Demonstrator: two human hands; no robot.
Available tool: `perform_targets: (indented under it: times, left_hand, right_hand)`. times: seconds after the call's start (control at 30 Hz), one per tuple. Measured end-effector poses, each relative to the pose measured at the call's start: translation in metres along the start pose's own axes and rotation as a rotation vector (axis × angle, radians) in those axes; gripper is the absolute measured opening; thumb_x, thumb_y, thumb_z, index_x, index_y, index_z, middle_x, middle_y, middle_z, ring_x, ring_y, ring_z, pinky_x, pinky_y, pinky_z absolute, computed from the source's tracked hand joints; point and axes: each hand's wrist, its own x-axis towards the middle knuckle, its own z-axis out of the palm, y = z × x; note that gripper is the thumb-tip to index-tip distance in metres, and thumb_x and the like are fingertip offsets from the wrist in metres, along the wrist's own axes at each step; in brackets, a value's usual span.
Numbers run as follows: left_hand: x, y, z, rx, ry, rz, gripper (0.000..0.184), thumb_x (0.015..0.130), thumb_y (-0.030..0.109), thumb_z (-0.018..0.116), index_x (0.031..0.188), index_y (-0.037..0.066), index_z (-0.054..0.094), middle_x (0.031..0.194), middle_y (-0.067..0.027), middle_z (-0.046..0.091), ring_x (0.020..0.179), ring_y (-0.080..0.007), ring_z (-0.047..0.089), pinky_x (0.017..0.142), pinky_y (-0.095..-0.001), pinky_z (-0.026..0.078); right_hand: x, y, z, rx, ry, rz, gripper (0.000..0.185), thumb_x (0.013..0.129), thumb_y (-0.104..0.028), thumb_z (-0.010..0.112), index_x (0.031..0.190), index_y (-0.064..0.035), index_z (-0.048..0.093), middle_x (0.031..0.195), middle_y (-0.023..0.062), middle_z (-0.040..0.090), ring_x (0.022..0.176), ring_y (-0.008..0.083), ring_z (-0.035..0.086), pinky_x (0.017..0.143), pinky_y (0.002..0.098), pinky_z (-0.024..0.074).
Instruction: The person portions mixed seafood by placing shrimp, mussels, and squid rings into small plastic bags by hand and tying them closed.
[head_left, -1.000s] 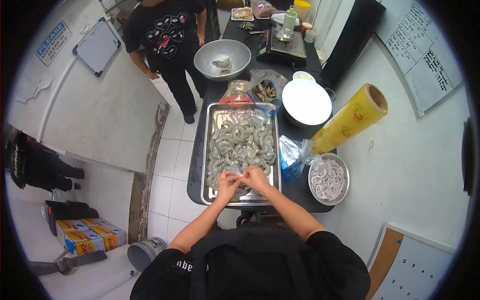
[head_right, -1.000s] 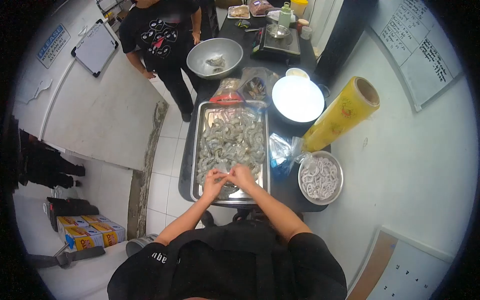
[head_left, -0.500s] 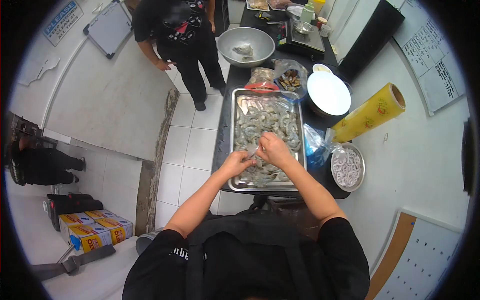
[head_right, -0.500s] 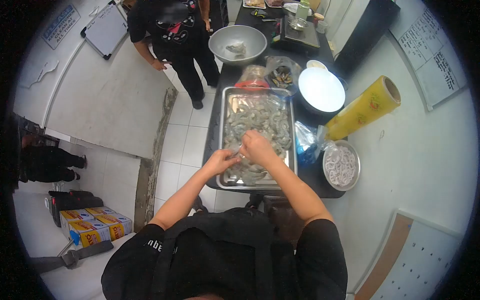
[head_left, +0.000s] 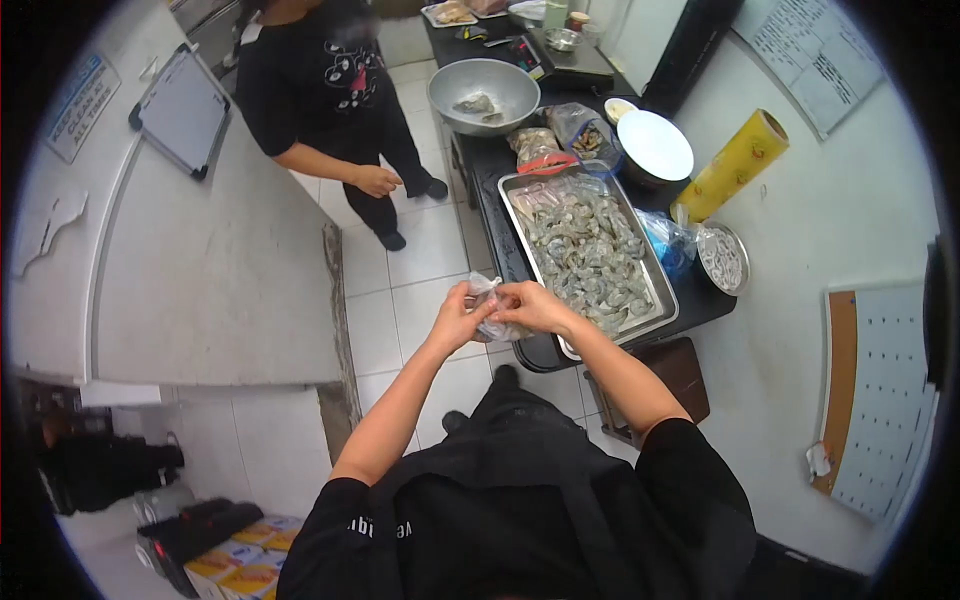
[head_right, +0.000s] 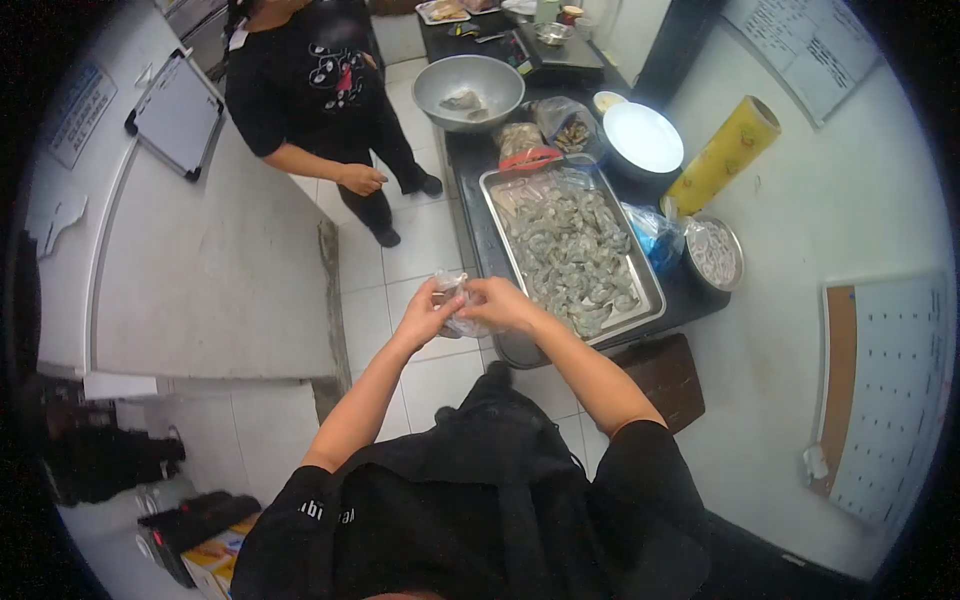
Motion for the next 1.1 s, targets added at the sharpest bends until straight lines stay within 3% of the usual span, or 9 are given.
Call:
perform_targets:
  times: [0.2,0.27,0.47,0.57,0.73,0.8,0.93,1.03,1.1]
  left_hand:
    - [0.056,-0.024,-0.053,0.027,0.235,0.127,0.059,0.083,0.027,0.071,0.128,0.001,0.042,0.119,-0.0181,0.053,0.103,-0.0258,0.057,0.080,-0.0361,0.052]
    - [0.073,-0.022,-0.085,0.147,0.329,0.205,0.062,0.083,0.027,0.071,0.130,0.001,0.040,0.122,-0.0183,0.051,0.104,-0.0257,0.057,0.086,-0.0365,0.050]
    - [0.114,-0.023,-0.211,0.107,0.378,-0.093,0.059,0.083,0.025,0.071,0.129,0.001,0.044,0.126,-0.0197,0.049,0.104,-0.0261,0.057,0.087,-0.0357,0.047]
    - [0.137,-0.029,-0.261,0.184,0.360,-0.174,0.052,0.084,0.024,0.069,0.126,0.001,0.048,0.124,-0.0189,0.051,0.104,-0.0243,0.056,0.086,-0.0349,0.046]
    - [0.188,-0.028,-0.301,0.110,0.371,-0.323,0.045,0.086,0.023,0.066,0.123,0.002,0.052,0.123,-0.0159,0.055,0.116,-0.0248,0.050,0.098,-0.0348,0.039]
    - [0.208,-0.050,-0.312,0.123,0.365,-0.328,0.046,0.086,0.025,0.067,0.123,0.002,0.052,0.124,-0.0176,0.054,0.113,-0.0251,0.051,0.095,-0.0363,0.040]
    - [0.264,-0.038,-0.329,0.171,0.244,-0.433,0.046,0.085,0.026,0.067,0.122,0.002,0.053,0.126,-0.0202,0.051,0.114,-0.0265,0.051,0.096,-0.0386,0.040]
    - [0.326,-0.027,-0.337,0.199,0.151,-0.417,0.050,0.086,0.027,0.066,0.126,0.002,0.050,0.128,-0.0199,0.051,0.117,-0.0267,0.050,0.098,-0.0380,0.038]
    - [0.375,-0.018,-0.337,0.187,0.042,-0.361,0.055,0.086,0.027,0.066,0.131,0.002,0.046,0.130,-0.0207,0.049,0.119,-0.0273,0.048,0.099,-0.0376,0.038]
  right_hand:
    - [0.077,0.002,-0.016,-0.079,0.198,0.037,0.026,0.076,-0.026,0.071,0.087,-0.0024,0.069,0.075,0.0152,0.067,0.066,0.0219,0.063,0.064,0.0350,0.0482]
    - [0.126,0.025,-0.039,-0.084,0.359,0.009,0.020,0.080,-0.022,0.070,0.081,-0.0017,0.070,0.068,0.0061,0.066,0.062,0.0103,0.057,0.059,0.0303,0.0458]
    - [0.294,0.059,-0.181,-0.096,0.851,0.146,0.023,0.077,-0.025,0.067,0.078,-0.0019,0.069,0.066,0.0097,0.066,0.057,0.0209,0.063,0.055,0.0347,0.0486]
    - [0.361,0.073,-0.231,-0.200,1.091,0.291,0.033,0.077,-0.035,0.064,0.077,-0.0020,0.069,0.073,0.0181,0.067,0.070,0.0330,0.066,0.068,0.0402,0.0510]
    - [0.409,0.102,-0.247,-0.106,1.231,0.294,0.036,0.075,-0.033,0.069,0.088,0.0008,0.068,0.086,0.0197,0.068,0.083,0.0324,0.066,0.078,0.0386,0.0502]
    - [0.402,0.097,-0.237,-0.653,1.499,0.391,0.037,0.076,-0.028,0.070,0.094,0.0043,0.067,0.092,0.0237,0.066,0.086,0.0352,0.065,0.080,0.0407,0.0503]
    - [0.412,0.124,-0.221,-0.643,1.618,0.645,0.030,0.077,-0.021,0.068,0.089,0.0069,0.067,0.092,0.0271,0.065,0.086,0.0379,0.064,0.079,0.0441,0.0505]
    - [0.405,0.143,-0.235,0.351,1.052,0.859,0.030,0.076,-0.023,0.064,0.088,0.0033,0.068,0.089,0.0256,0.066,0.088,0.0370,0.066,0.079,0.0430,0.0508]
    - [0.397,0.142,-0.241,0.158,1.149,0.894,0.030,0.075,-0.025,0.063,0.090,0.0009,0.069,0.088,0.0239,0.067,0.088,0.0359,0.066,0.079,0.0426,0.0506]
